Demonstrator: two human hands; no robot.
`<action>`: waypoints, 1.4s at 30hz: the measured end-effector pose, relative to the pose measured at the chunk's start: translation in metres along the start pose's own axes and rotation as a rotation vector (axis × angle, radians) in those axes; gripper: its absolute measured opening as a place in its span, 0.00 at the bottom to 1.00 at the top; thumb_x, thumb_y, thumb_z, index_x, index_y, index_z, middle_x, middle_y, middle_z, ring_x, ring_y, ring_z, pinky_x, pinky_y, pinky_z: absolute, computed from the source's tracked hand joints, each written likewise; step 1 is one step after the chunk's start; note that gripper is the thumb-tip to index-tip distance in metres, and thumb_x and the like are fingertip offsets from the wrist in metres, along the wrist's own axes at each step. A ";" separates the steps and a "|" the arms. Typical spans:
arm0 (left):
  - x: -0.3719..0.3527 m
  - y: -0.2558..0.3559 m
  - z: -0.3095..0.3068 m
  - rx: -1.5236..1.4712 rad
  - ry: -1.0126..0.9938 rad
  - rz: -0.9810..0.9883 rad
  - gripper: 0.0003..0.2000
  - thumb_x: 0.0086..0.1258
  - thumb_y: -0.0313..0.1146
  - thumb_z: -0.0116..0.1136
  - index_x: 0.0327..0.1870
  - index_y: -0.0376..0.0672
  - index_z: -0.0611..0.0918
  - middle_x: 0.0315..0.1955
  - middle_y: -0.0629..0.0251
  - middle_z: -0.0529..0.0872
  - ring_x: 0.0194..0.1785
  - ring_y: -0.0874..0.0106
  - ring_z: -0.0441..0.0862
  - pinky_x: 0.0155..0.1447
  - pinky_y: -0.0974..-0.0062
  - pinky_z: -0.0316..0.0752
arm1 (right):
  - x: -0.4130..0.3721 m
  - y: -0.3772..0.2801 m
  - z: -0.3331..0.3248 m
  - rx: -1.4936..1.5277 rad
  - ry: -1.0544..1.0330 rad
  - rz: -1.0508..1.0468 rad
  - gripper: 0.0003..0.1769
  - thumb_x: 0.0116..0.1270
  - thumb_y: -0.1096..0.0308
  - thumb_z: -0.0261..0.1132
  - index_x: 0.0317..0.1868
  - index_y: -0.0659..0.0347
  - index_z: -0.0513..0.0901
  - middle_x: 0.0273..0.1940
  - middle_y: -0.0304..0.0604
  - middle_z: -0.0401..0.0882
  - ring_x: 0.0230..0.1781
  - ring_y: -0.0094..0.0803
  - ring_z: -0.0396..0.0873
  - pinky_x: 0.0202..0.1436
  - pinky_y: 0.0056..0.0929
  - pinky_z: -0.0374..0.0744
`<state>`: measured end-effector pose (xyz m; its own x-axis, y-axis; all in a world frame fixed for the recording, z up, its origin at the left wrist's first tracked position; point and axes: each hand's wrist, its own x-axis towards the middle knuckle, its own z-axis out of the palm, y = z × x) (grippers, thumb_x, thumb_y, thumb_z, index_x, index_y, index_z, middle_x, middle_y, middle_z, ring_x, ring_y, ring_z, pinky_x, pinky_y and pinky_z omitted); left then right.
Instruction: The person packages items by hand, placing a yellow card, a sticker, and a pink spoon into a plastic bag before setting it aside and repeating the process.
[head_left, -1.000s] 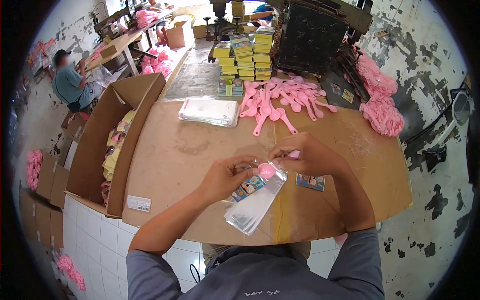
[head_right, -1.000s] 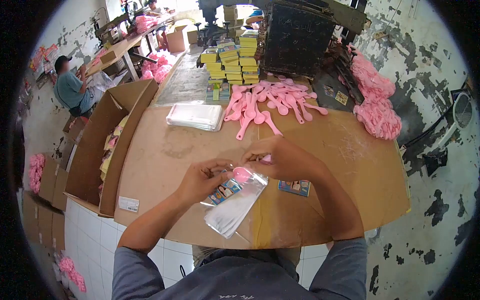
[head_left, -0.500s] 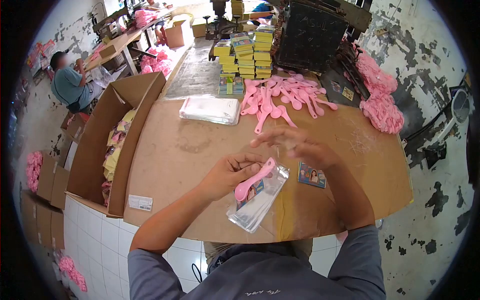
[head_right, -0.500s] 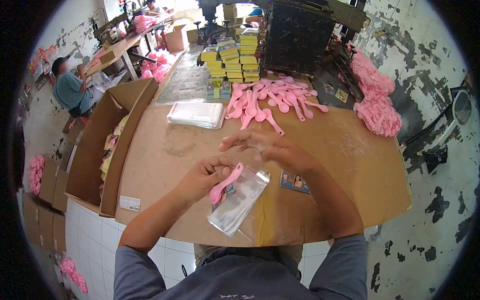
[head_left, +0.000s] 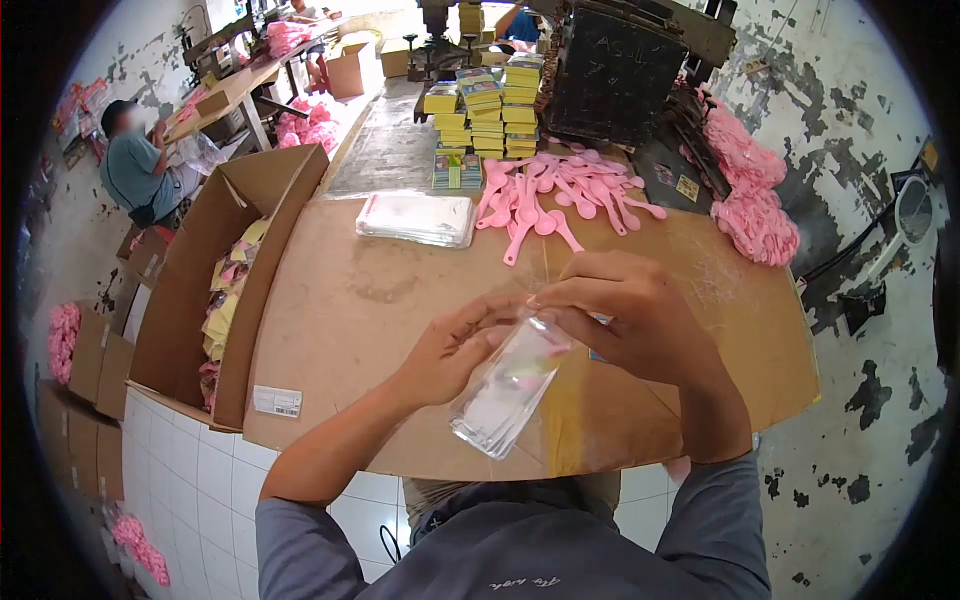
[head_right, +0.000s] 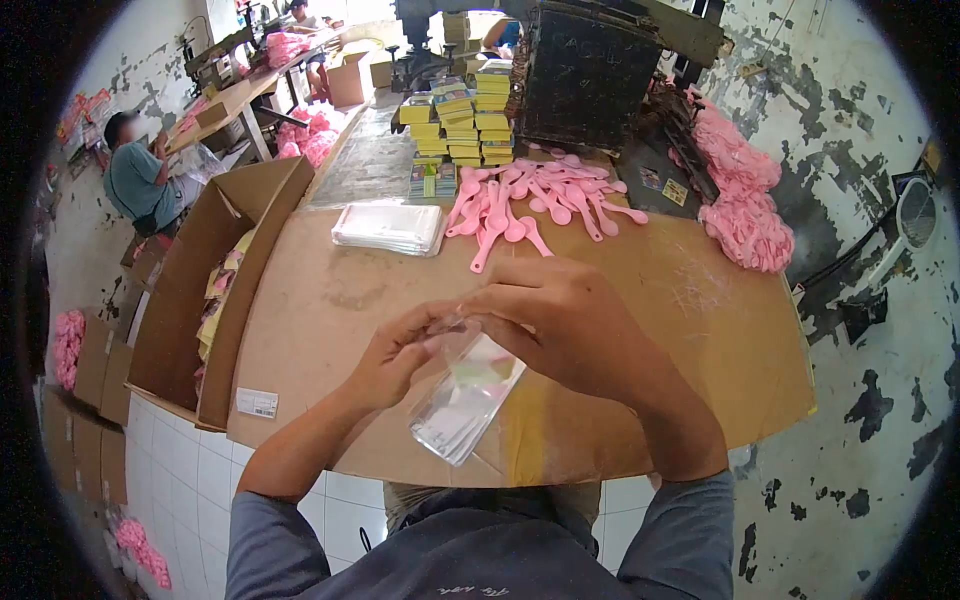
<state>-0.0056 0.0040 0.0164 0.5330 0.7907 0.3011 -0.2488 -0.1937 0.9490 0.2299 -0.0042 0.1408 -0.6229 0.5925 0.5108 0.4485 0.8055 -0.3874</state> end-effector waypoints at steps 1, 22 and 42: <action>-0.001 0.003 0.002 0.111 -0.004 0.063 0.23 0.78 0.27 0.59 0.72 0.35 0.72 0.64 0.57 0.82 0.67 0.70 0.80 0.71 0.70 0.73 | 0.000 -0.001 0.001 -0.036 -0.024 0.033 0.12 0.61 0.79 0.74 0.45 0.59 0.91 0.38 0.38 0.87 0.33 0.30 0.82 0.34 0.29 0.77; -0.004 0.007 0.023 0.585 0.289 0.150 0.27 0.68 0.29 0.70 0.68 0.37 0.76 0.39 0.62 0.94 0.19 0.78 0.79 0.26 0.77 0.73 | 0.005 0.006 0.054 -0.649 0.204 -0.272 0.14 0.59 0.63 0.70 0.42 0.62 0.83 0.43 0.42 0.79 0.51 0.38 0.79 0.55 0.36 0.74; 0.005 0.010 0.017 0.171 0.243 -0.125 0.17 0.75 0.23 0.64 0.62 0.35 0.81 0.43 0.58 0.93 0.44 0.79 0.88 0.45 0.82 0.83 | -0.121 0.112 -0.093 1.149 0.126 0.403 0.03 0.74 0.73 0.60 0.44 0.63 0.77 0.26 0.43 0.76 0.18 0.26 0.72 0.19 0.27 0.71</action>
<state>0.0084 -0.0039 0.0289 0.3370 0.9262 0.1693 -0.0427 -0.1646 0.9854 0.4150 0.0153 0.1070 -0.4755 0.8454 0.2434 -0.2709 0.1225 -0.9548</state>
